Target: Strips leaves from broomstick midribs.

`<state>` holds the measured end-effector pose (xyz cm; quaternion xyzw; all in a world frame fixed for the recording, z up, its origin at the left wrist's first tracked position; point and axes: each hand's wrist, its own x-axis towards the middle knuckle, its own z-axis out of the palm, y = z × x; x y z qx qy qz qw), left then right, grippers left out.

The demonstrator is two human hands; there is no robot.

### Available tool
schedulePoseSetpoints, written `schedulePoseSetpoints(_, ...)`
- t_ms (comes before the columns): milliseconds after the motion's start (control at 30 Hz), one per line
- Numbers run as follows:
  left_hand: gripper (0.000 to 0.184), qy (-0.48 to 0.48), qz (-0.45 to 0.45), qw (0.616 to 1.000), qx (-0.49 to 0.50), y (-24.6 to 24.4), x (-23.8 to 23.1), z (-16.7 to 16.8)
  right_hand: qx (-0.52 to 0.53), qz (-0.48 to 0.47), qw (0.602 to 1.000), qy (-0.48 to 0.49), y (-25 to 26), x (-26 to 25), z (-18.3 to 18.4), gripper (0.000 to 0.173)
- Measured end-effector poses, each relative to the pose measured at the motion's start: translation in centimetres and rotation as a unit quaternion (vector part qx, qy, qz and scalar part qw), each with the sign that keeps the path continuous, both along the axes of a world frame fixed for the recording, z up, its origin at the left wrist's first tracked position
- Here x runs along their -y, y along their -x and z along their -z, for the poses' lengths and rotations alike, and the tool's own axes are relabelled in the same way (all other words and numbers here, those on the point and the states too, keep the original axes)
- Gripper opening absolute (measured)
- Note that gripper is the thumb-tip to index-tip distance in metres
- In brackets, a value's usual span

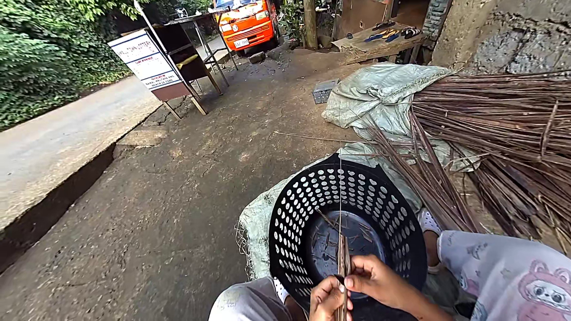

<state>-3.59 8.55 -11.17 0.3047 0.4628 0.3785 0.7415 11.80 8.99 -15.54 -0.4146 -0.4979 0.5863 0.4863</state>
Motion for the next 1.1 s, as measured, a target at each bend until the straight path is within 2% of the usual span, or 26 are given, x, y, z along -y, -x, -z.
schedulePoseSetpoints(67, 0.043, 0.004, -0.004, 1.0, 0.009, 0.0, 0.1, 0.3, 0.035, 0.013, 0.999, -0.019, -0.1, 0.1, 0.2, 0.016)
schedulePoseSetpoints(167, 0.042, 0.005, -0.013, 1.0, -0.006, -0.1, 0.1, 0.3, 0.107, 0.075, 0.986, -0.103, 0.5, 0.0, 0.7, 0.031)
schedulePoseSetpoints(233, 0.042, 0.006, -0.02, 1.0, -0.014, 0.0, 0.1, 0.1, 0.135, 0.107, 0.975, -0.138, 1.0, -0.1, 0.9, 0.035)
schedulePoseSetpoints(300, 0.042, 0.002, -0.017, 1.0, -0.012, 0.1, 0.1, 0.0, 0.134, 0.071, 0.979, -0.139, 0.4, -0.1, 0.6, 0.037)
schedulePoseSetpoints(367, 0.042, 0.002, -0.014, 1.0, -0.008, 0.4, 0.2, 0.0, 0.123, -0.02, 0.985, -0.116, -1.1, -0.1, 0.0, 0.034)
schedulePoseSetpoints(433, 0.043, 0.001, -0.012, 1.0, 0.0, 0.7, 0.1, 0.2, 0.156, -0.056, 0.979, -0.116, -2.2, 0.2, -0.2, 0.032)
schedulePoseSetpoints(500, 0.042, 0.0, -0.014, 1.0, -0.001, 0.6, 0.2, 0.3, 0.214, -0.009, 0.964, -0.157, -2.1, 0.8, 0.0, 0.029)
schedulePoseSetpoints(600, 0.041, 0.003, -0.013, 1.0, -0.023, 0.5, 0.2, 0.0, 0.306, 0.122, 0.915, -0.231, -0.7, 1.2, 0.8, 0.029)
schedulePoseSetpoints(700, 0.041, 0.007, -0.007, 1.0, -0.026, 0.5, 0.2, -0.2, 0.353, 0.209, 0.882, -0.231, -0.4, 0.4, 1.4, 0.031)
schedulePoseSetpoints(900, 0.04, 0.052, -0.011, 0.998, -0.044, 0.6, 0.1, -0.1, 0.302, 0.244, 0.911, -0.14, -2.8, -2.3, 0.3, 0.03)
schedulePoseSetpoints(967, 0.041, 0.076, -0.013, 0.996, -0.04, 0.8, -0.4, -0.1, 0.286, 0.192, 0.929, -0.135, -3.3, -2.0, -0.5, 0.03)
schedulePoseSetpoints(1100, 0.045, 0.089, -0.003, 0.996, 0.017, 0.3, -1.0, 0.3, 0.165, 0.007, 0.984, -0.065, -2.6, -0.6, -0.9, 0.027)
